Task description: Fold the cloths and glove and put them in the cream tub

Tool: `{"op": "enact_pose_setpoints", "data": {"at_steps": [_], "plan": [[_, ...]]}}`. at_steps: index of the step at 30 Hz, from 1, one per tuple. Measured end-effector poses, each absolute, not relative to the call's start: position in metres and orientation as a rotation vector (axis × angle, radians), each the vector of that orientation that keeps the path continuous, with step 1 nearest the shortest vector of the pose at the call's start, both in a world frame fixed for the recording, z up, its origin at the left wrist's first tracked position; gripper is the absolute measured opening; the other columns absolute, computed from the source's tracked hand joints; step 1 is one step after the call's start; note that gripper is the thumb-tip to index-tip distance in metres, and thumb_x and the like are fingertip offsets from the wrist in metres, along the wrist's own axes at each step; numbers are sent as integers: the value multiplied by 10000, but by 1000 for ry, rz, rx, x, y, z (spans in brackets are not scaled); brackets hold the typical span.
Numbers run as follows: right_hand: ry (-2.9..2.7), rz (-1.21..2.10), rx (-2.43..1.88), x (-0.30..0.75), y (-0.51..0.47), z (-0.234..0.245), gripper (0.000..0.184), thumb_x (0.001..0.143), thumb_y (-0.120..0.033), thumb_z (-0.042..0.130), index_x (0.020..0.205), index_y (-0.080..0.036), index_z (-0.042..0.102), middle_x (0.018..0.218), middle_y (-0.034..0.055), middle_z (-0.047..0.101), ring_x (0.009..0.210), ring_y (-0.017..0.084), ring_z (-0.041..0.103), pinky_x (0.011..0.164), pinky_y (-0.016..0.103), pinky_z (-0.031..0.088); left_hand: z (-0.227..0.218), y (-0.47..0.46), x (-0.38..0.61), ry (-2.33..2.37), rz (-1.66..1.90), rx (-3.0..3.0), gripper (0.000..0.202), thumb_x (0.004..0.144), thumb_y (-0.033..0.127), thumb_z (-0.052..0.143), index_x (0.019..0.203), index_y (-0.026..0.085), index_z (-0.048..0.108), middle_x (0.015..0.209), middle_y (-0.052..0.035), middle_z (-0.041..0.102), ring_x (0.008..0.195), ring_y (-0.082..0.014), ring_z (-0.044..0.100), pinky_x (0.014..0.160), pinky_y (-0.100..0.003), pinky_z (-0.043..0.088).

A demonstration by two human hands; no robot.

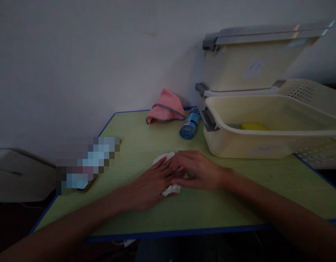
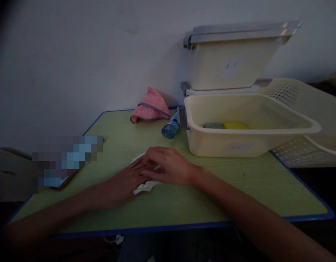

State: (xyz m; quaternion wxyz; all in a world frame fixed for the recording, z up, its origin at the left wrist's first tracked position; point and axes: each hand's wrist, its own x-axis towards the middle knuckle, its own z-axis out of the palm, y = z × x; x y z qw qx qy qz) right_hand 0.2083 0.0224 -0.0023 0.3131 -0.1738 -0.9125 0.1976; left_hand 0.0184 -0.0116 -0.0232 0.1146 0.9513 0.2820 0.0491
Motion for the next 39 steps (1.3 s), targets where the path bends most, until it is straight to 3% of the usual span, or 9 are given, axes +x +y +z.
{"op": "enact_pose_setpoints", "data": {"at_steps": [3, 7, 13, 19, 24, 28, 34, 37, 39], "plan": [[-2647, 296, -299, 208, 18, -4, 222, 837, -387, 545, 833, -167, 520, 793, 50, 608, 756, 154, 558, 663, 270, 424, -24, -12, 18, 815, 227, 2766, 420, 876, 224, 448, 1291, 169, 415, 1419, -101, 380, 1359, -222, 236, 1130, -452, 139], [-2697, 30, -219, 210, 18, -13, 279, 807, -438, 556, 836, -161, 538, 808, 62, 626, 770, 177, 552, 677, 292, 421, -24, -12, 17, 828, 183, 2771, 458, 863, 198, 450, 1314, 156, 384, 1443, -98, 340, 1387, -241, 121, 1133, -462, 108], [-2746, -168, -172, 218, 21, -11, 202, 848, -335, 495, 748, -170, 553, 762, 41, 614, 711, 160, 516, 628, 284, 381, -18, -12, 18, 871, 50, 2684, 512, 905, 337, 407, 1358, 117, 317, 1473, -137, 263, 1393, -231, 54, 1135, -458, 90], [-2726, -172, -248, 218, 21, -10, 172, 874, -274, 471, 812, -148, 570, 810, 52, 618, 743, 156, 520, 661, 286, 385, -13, -11, 16, 866, 110, 2524, 527, 945, 396, 262, 1396, 125, 232, 1496, -131, 187, 1394, -186, 17, 1141, -441, 69], [-2697, -211, -238, 216, 20, -13, 229, 902, -198, 415, 738, -152, 569, 766, 45, 598, 730, 150, 512, 641, 275, 374, -9, -11, 15, 921, 71, 2451, 589, 948, 399, 235, 1422, 87, 78, 1504, -174, 73, 1389, -190, 3, 1137, -430, 100], [-2737, -219, -280, 215, 20, -13, 276, 917, -171, 383, 727, -158, 582, 717, 31, 602, 675, 144, 503, 599, 272, 360, -10, -11, 16, 939, 69, 2470, 637, 934, 393, 294, 1419, 71, 34, 1496, -195, 72, 1387, -211, 23, 1130, -435, 146], [-2784, -224, -316, 215, 19, -10, 216, 891, -133, 422, 748, -144, 583, 709, 33, 600, 639, 140, 507, 550, 266, 340, -21, -14, 18, 951, 236, 2658, 605, 887, 283, 419, 1383, 49, 165, 1447, -208, 283, 1366, -233, 215, 1113, -448, 228], [-2796, -243, -340, 216, 17, -7, 222, 888, -130, 422, 720, -157, 565, 685, 22, 591, 601, 133, 496, 531, 267, 330, -25, -15, 18, 948, 485, 2790, 430, 868, 194, 428, 1270, 54, 365, 1327, -195, 459, 1274, -238, 384, 1045, -413, 354], [-2813, -237, -359, 217, 16, -6, 234, 886, -130, 413, 701, -166, 553, 663, 13, 583, 573, 129, 482, 519, 271, 322, -24, -16, 18, 932, 655, 2893, 252, 865, 129, 405, 1082, 76, 521, 1114, -162, 600, 1088, -228, 533, 926, -378, 454]]}}
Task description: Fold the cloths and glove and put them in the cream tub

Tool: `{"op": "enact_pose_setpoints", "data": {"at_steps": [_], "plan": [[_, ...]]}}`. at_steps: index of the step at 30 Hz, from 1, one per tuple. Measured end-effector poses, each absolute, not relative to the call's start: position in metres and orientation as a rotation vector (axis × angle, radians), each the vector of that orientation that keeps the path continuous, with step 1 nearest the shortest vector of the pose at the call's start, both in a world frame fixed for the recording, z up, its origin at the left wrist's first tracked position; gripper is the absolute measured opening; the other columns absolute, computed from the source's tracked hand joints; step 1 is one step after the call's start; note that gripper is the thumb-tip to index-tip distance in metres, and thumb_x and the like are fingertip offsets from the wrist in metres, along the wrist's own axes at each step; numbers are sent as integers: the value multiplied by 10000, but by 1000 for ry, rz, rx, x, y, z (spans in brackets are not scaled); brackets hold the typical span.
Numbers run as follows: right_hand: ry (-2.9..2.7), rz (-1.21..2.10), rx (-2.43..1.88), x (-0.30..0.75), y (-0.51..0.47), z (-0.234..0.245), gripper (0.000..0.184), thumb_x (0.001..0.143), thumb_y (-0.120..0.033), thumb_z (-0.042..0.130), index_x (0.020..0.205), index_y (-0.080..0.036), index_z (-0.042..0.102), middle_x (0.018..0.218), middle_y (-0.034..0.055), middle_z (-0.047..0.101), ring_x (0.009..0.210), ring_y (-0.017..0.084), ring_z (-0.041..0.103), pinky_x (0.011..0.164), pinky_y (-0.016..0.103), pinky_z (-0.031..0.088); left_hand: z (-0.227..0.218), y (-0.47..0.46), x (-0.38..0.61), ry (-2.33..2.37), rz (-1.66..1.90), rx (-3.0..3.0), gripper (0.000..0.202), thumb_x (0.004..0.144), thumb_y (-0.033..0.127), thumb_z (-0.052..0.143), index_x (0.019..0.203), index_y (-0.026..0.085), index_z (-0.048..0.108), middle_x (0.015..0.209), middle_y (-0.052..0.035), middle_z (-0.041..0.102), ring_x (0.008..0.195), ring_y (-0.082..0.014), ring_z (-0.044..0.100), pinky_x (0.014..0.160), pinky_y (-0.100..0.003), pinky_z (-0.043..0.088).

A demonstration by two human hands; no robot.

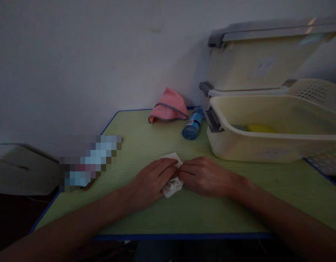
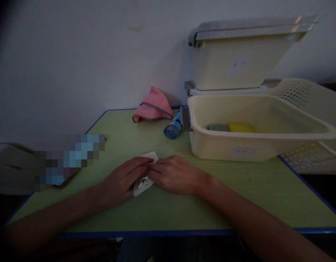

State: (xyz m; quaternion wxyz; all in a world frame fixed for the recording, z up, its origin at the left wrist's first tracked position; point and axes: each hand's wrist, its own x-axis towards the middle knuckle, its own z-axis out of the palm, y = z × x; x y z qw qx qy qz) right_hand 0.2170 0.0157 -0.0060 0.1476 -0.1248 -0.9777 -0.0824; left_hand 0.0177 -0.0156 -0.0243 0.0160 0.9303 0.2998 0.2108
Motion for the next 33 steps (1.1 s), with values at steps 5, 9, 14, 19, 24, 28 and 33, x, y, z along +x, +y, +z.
{"op": "enact_pose_setpoints", "data": {"at_steps": [5, 9, 14, 19, 24, 28, 33], "plan": [[-2871, -118, -388, 218, 11, 0, 217, 871, -152, 411, 694, -173, 534, 655, 22, 573, 566, 136, 477, 524, 286, 330, -22, -21, 19, 790, 748, 3005, 277, 839, 47, 344, 732, 117, 590, 710, -80, 610, 663, -168, 552, 644, -299, 503], [-2891, 137, -483, 220, 12, 6, 83, 794, -128, 492, 745, -165, 546, 706, 32, 586, 647, 145, 517, 578, 269, 359, -22, -22, 20, 946, 847, 2679, 235, 796, 44, 391, 728, 125, 601, 730, -66, 628, 692, -154, 576, 643, -255, 482], [-2816, 564, -620, 222, 20, 6, 154, 725, -86, 543, 858, -160, 561, 823, 40, 607, 746, 152, 550, 657, 257, 399, -15, -18, 21, 1260, 672, 2227, 210, 819, 219, 487, 642, 144, 572, 602, 5, 555, 556, -109, 508, 530, -211, 372], [-2696, 809, -668, 222, 25, 6, 90, 771, -105, 536, 840, -148, 574, 811, 34, 610, 727, 140, 554, 653, 247, 397, -11, -14, 21, 1355, 604, 2023, 249, 796, 304, 482, 615, 143, 541, 544, 30, 473, 527, -103, 441, 519, -215, 312], [-2519, 959, -883, 219, 34, 1, 59, 797, -203, 568, 788, -146, 582, 651, -18, 550, 595, 112, 499, 545, 219, 339, -13, -11, 19, 1368, 632, 1791, 211, 762, 349, 517, 717, 146, 549, 578, 33, 484, 531, -106, 442, 479, -204, 314], [-2369, 1070, -955, 215, 42, -7, 111, 787, -204, 569, 692, -148, 552, 568, -46, 476, 537, 98, 447, 519, 217, 310, -15, -6, 18, 1296, 740, 1647, 302, 720, 277, 569, 998, 165, 533, 692, 22, 582, 588, -117, 522, 510, -203, 379], [-2336, 1031, -1035, 209, 42, -10, 147, 803, -182, 545, 659, -151, 536, 541, -48, 464, 526, 96, 437, 513, 218, 286, -16, 0, 19, 1306, 788, 1542, 192, 726, 262, 568, 885, 154, 557, 639, 24, 585, 553, -108, 535, 477, -192, 383]]}}
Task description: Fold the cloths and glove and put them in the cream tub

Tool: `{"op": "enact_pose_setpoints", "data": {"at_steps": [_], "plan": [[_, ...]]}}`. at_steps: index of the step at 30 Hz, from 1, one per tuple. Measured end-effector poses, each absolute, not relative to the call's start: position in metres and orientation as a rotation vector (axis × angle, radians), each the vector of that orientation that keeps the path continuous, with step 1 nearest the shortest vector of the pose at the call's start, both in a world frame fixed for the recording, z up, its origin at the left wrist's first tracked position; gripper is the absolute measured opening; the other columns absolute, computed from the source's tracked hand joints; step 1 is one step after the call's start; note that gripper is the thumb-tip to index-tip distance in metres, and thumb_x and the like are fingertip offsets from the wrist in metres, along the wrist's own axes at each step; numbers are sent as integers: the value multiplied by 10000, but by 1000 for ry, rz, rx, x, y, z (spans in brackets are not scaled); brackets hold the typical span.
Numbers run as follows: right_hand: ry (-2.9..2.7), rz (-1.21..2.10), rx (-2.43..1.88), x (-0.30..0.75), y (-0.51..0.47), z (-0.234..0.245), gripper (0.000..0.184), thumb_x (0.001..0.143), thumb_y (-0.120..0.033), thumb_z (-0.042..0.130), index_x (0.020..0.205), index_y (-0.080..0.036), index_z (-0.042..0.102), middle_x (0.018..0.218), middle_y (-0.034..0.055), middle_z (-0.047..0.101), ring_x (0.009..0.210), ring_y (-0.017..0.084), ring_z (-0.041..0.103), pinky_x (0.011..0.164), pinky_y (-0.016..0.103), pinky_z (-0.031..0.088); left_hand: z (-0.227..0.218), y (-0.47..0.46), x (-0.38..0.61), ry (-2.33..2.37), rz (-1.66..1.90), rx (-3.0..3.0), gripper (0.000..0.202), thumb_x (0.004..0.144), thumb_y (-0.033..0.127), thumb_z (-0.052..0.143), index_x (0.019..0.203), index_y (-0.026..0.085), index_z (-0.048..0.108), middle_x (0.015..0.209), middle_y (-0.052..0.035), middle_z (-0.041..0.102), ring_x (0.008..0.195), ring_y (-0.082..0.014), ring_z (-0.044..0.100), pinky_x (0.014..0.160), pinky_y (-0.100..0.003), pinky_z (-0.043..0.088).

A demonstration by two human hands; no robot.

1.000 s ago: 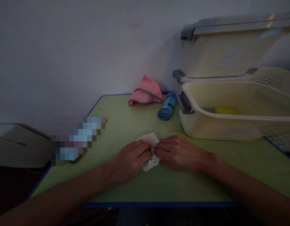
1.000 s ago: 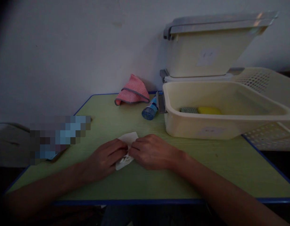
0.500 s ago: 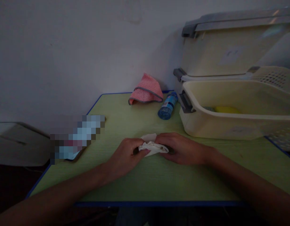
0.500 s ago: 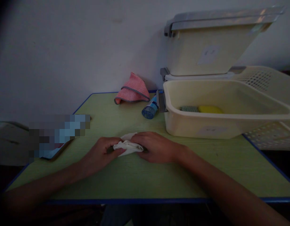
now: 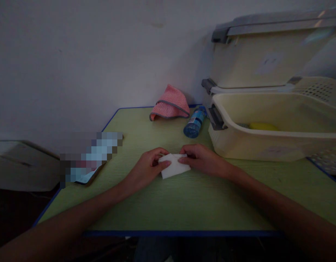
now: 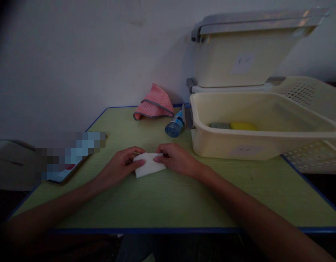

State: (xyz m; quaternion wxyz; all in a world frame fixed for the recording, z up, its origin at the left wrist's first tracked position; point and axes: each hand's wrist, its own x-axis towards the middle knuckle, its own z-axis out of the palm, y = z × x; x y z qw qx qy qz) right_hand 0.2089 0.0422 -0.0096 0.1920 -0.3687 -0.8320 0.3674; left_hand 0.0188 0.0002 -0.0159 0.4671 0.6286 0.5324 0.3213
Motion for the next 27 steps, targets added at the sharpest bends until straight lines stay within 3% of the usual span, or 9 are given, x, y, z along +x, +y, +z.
{"op": "enact_pose_setpoints", "data": {"at_steps": [7, 16, 20, 27], "plan": [[-2437, 754, -1219, 198, 33, -3, 146, 837, -144, 512, 697, -146, 554, 594, -13, 524, 563, 107, 485, 536, 225, 289, -24, 3, 18, 1293, 871, 1483, 162, 786, 289, 534, 844, 143, 574, 677, 5, 617, 561, -99, 552, 477, -189, 400], [-2569, 326, -1261, 192, 22, -12, 146, 904, -154, 401, 872, -147, 543, 755, 52, 607, 669, 153, 557, 557, 253, 300, -21, 3, 20, 1397, 908, 1574, 182, 775, 269, 551, 897, 140, 587, 707, 3, 605, 574, -108, 571, 473, -194, 424], [-2599, 255, -1260, 191, 23, -12, 141, 909, -162, 417, 858, -142, 547, 903, 78, 590, 752, 163, 571, 602, 256, 341, -20, 3, 22, 1417, 919, 1557, 186, 759, 264, 557, 894, 142, 600, 718, 6, 593, 552, -103, 568, 449, -189, 431], [-2618, 254, -1297, 188, 25, -11, 157, 917, -159, 411, 879, -130, 561, 858, 71, 605, 773, 164, 573, 659, 261, 379, -20, 4, 25, 1452, 912, 1511, 148, 761, 244, 532, 846, 145, 601, 670, 16, 583, 464, -89, 525, 370, -178, 393]]}}
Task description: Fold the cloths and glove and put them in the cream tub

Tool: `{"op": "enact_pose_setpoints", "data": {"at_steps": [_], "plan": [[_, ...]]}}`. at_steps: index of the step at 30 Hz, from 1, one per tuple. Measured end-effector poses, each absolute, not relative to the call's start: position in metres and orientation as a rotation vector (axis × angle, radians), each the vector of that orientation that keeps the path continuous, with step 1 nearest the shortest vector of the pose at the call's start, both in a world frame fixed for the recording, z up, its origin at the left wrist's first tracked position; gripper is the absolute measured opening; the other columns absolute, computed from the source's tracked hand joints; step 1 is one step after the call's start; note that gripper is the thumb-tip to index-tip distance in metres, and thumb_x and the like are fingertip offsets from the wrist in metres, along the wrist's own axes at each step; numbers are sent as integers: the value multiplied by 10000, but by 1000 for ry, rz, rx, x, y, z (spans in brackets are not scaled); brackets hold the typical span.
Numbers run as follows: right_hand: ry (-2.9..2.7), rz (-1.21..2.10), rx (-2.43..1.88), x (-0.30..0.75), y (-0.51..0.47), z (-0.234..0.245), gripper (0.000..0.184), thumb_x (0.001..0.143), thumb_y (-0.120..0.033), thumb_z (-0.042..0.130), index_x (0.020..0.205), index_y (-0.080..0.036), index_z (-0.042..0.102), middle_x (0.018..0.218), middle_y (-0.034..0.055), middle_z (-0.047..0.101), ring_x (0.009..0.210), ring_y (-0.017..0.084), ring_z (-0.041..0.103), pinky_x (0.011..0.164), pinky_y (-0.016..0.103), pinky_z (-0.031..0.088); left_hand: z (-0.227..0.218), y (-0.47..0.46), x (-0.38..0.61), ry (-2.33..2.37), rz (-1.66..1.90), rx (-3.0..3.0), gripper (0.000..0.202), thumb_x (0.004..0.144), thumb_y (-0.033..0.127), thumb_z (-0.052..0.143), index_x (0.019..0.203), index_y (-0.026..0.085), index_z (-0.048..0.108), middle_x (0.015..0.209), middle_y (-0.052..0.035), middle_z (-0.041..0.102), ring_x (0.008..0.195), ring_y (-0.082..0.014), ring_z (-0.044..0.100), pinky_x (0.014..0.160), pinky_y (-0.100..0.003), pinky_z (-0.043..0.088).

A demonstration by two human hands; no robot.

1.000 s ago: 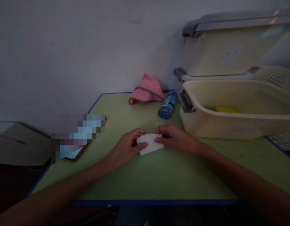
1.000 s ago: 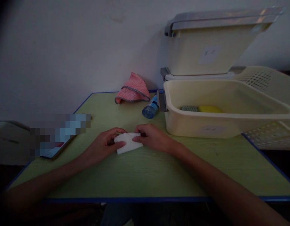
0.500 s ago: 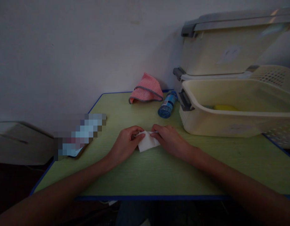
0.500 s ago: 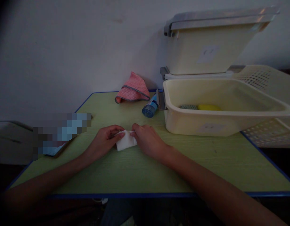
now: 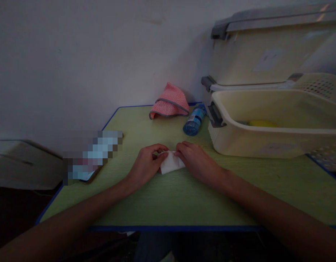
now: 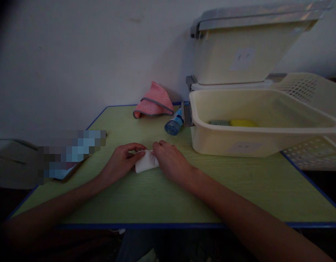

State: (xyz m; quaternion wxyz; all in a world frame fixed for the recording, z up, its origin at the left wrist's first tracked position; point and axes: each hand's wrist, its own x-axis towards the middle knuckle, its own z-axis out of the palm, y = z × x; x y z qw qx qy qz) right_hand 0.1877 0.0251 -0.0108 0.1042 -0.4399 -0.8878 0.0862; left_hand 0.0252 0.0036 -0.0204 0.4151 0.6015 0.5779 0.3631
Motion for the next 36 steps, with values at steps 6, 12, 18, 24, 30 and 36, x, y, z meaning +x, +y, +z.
{"op": "enact_pose_setpoints", "data": {"at_steps": [6, 12, 18, 24, 30, 36], "plan": [[-2658, 97, -1301, 187, 23, -15, 167, 922, -163, 390, 978, -140, 546, 882, 75, 611, 762, 173, 598, 613, 263, 392, -21, 5, 24, 1453, 910, 1629, 121, 787, 210, 516, 874, 155, 579, 735, 16, 562, 458, -71, 494, 366, -172, 373], [-2697, -9, -1315, 186, 17, -12, 190, 926, -158, 361, 1030, -164, 519, 942, 70, 596, 736, 178, 611, 539, 271, 389, -20, 5, 23, 1499, 950, 1998, 99, 792, 120, 525, 821, 145, 617, 818, -13, 582, 634, -101, 532, 534, -208, 432], [-2674, -87, -1327, 188, 20, -12, 131, 913, -181, 421, 970, -166, 538, 897, 63, 613, 811, 194, 595, 574, 272, 396, -22, 5, 19, 1578, 796, 2255, 143, 852, 172, 501, 845, 145, 641, 806, -23, 579, 727, -147, 559, 679, -293, 460], [-2631, -167, -1313, 189, 24, -18, 122, 901, -230, 465, 958, -146, 534, 919, 84, 596, 877, 215, 564, 663, 292, 421, -30, 6, 16, 1458, 834, 2619, 176, 857, 119, 471, 940, 131, 626, 954, -76, 542, 921, -195, 506, 818, -349, 454], [-2560, -95, -1346, 191, 28, -22, 160, 881, -278, 507, 930, -130, 541, 916, 97, 582, 873, 227, 549, 727, 328, 421, -27, 6, 15, 1342, 841, 2925, 204, 865, 124, 473, 909, 175, 666, 1019, -87, 568, 940, -220, 502, 766, -382, 448], [-2519, 61, -1365, 194, 31, -23, 132, 883, -264, 504, 909, -140, 541, 915, 79, 592, 837, 206, 552, 713, 318, 397, -31, 11, 10, 1047, 925, 3040, 210, 880, 123, 457, 902, 153, 663, 970, -80, 616, 896, -182, 533, 756, -340, 478]]}}
